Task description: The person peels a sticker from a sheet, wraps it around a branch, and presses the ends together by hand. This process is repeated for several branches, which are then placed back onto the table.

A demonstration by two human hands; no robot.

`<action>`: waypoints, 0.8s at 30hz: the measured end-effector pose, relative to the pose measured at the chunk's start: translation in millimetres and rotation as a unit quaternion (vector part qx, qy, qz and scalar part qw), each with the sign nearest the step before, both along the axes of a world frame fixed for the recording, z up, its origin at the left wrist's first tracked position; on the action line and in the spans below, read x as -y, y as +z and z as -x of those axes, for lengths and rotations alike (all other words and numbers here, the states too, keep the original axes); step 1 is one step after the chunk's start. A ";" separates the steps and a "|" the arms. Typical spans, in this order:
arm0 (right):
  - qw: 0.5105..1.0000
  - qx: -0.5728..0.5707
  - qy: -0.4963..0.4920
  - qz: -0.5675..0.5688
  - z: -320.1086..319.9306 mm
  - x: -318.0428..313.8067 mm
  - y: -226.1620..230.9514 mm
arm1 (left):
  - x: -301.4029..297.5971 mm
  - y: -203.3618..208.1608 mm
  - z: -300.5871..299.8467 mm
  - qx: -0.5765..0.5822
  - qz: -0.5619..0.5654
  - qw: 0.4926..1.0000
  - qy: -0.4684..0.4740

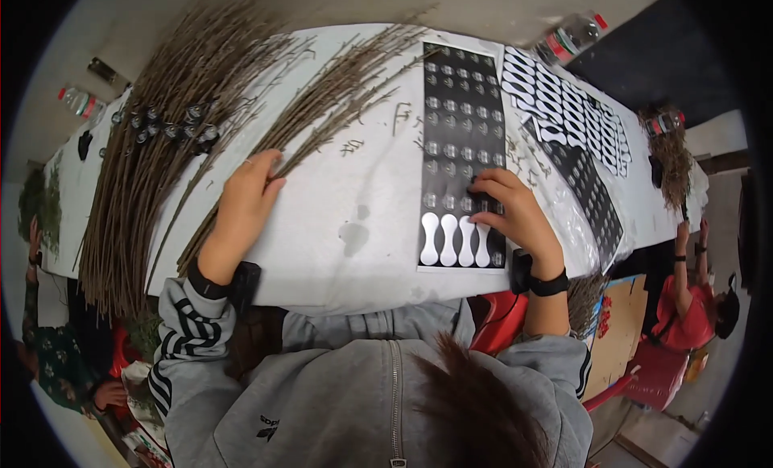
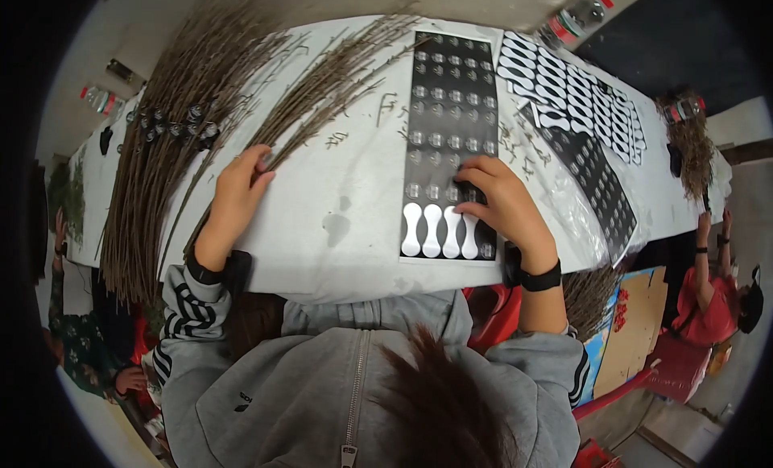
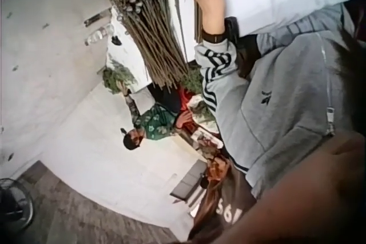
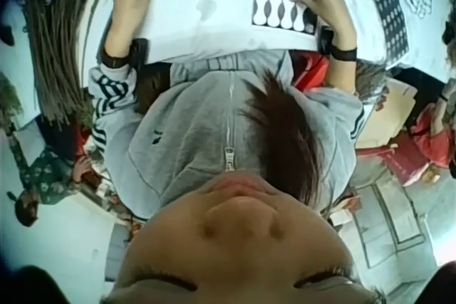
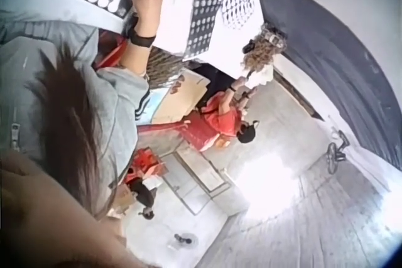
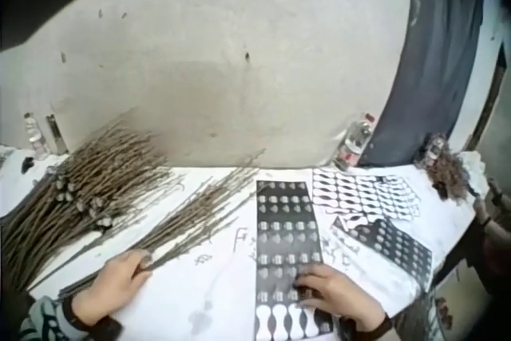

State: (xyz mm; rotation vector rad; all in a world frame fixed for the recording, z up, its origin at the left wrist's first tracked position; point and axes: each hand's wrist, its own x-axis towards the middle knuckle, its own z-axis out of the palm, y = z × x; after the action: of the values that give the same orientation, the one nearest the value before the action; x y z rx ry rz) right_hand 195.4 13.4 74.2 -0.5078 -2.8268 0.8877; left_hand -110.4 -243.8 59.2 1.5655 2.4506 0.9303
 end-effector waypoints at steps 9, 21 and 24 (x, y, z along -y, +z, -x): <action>1.000 0.006 0.016 -0.008 -18.6 -6.0 16.8 | -15.8 19.9 -2.0 0.184 0.059 0.981 0.023; 0.999 0.043 0.005 0.001 -42.1 -1.2 7.2 | -78.3 28.6 -70.7 -0.143 0.001 0.988 -0.056; 1.000 0.029 -0.004 -0.003 -42.6 -4.1 3.9 | -104.0 27.0 -110.3 -0.136 -0.117 0.966 -0.188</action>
State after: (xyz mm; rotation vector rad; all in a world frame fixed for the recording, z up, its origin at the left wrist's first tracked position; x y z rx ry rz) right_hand 238.0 17.5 78.2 -0.5530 -2.8770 0.8766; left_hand -0.1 -139.9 86.3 2.2740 2.1315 1.0195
